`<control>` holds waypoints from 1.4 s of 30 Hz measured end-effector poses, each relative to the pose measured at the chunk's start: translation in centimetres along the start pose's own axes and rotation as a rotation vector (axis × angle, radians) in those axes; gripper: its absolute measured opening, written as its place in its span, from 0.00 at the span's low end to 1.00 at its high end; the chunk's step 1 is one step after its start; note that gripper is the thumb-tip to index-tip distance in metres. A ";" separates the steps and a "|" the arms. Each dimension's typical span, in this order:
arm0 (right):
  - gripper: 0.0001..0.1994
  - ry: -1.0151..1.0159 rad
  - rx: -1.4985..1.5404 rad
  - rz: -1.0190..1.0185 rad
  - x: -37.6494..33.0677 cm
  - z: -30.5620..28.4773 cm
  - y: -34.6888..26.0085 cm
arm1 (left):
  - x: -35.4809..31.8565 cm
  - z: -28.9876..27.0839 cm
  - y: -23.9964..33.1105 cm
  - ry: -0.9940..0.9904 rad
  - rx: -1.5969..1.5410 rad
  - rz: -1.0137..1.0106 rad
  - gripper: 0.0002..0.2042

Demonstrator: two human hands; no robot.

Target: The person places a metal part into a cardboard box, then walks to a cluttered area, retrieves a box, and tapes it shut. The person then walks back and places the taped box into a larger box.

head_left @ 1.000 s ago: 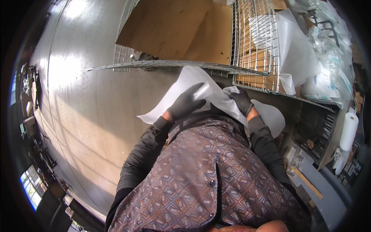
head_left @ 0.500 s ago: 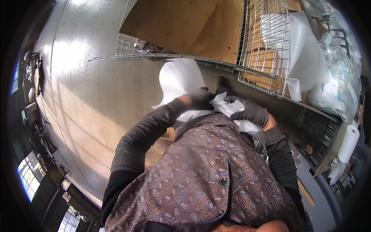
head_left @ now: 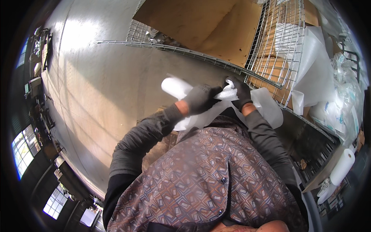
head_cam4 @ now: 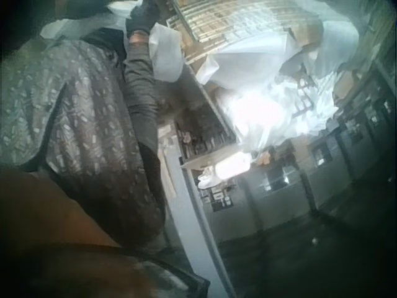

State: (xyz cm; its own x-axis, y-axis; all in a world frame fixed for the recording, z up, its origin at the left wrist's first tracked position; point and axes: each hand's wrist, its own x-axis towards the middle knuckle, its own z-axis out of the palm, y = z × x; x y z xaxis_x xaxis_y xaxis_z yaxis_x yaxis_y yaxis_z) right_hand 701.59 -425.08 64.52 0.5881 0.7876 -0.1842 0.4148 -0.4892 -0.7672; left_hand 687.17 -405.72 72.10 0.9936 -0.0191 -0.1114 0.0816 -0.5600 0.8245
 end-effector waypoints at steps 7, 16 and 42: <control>0.15 -0.146 0.084 0.723 -3.5 6.3 9.6 | -4.0 1.1 7.1 0.083 -0.385 -0.268 0.15; 0.20 -0.071 0.907 0.462 -8.6 -3.7 4.5 | -4.9 -3.2 1.6 0.414 -0.571 -0.513 0.15; 0.16 1.012 -0.561 0.664 -10.7 -32.4 13.5 | 2.7 -3.0 9.5 -0.091 -0.232 0.100 0.25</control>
State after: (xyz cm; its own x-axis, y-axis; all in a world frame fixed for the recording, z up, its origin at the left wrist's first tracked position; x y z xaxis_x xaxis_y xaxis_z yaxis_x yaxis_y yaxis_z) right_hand 723.39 -452.21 75.99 0.9401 -0.1626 0.2996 -0.0652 -0.9485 -0.3101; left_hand 690.86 -408.56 81.31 0.9873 -0.1453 -0.0642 0.0099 -0.3470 0.9378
